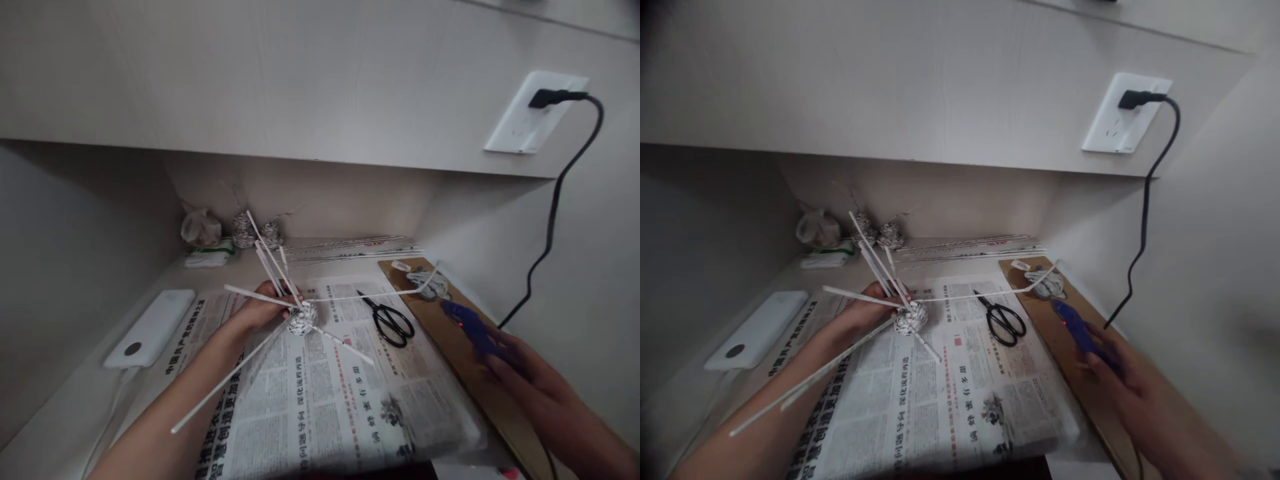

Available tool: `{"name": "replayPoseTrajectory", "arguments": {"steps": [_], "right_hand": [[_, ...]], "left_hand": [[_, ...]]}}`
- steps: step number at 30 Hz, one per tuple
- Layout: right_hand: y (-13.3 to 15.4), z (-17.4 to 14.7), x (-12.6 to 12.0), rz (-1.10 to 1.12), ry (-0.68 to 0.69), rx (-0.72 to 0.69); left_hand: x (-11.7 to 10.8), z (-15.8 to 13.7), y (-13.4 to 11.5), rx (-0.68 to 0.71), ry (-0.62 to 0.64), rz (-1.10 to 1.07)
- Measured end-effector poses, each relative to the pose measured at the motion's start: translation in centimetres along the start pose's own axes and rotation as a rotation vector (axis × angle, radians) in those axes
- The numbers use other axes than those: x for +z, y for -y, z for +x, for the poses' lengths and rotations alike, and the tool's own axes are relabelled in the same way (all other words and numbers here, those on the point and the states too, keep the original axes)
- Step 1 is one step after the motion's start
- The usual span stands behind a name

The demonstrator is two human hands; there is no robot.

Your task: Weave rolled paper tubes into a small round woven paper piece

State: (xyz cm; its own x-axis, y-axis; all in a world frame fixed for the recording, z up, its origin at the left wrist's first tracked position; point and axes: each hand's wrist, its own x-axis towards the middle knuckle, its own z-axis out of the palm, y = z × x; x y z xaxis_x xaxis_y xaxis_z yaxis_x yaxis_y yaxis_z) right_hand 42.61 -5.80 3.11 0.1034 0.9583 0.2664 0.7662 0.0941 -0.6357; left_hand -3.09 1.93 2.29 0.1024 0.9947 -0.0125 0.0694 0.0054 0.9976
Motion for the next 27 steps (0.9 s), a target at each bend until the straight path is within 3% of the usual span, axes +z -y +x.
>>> {"name": "replayPoseTrajectory", "arguments": {"steps": [2,3,7,11,15,22,27], "right_hand": [[3.0,-0.6,0.5,0.395,0.03,0.229],[4.5,-0.9,0.8,0.567,0.12,0.298],[9.9,-1.5,3.1,0.841,0.48,0.336],[13.1,-1.7,6.1,0.801,0.579,0.214],[14.3,-1.7,7.9,0.683,0.602,0.077],[14.9,-1.6,8.4,0.486,0.531,-0.102],[14.8,-1.5,8.3,0.401,0.486,-0.147]], "left_hand": [[0.2,0.0,0.1,0.01,0.008,-0.005],[0.3,0.0,0.2,0.016,0.015,-0.012],[0.9,-0.1,0.5,0.027,0.056,-0.07],[1.3,-0.5,-0.2,0.021,0.022,-0.086],[1.5,-0.7,-1.0,-0.031,0.001,-0.108],[1.8,-1.0,-1.4,-0.03,-0.033,-0.141],[2.2,-1.5,-2.4,-0.019,-0.046,-0.097]]}}
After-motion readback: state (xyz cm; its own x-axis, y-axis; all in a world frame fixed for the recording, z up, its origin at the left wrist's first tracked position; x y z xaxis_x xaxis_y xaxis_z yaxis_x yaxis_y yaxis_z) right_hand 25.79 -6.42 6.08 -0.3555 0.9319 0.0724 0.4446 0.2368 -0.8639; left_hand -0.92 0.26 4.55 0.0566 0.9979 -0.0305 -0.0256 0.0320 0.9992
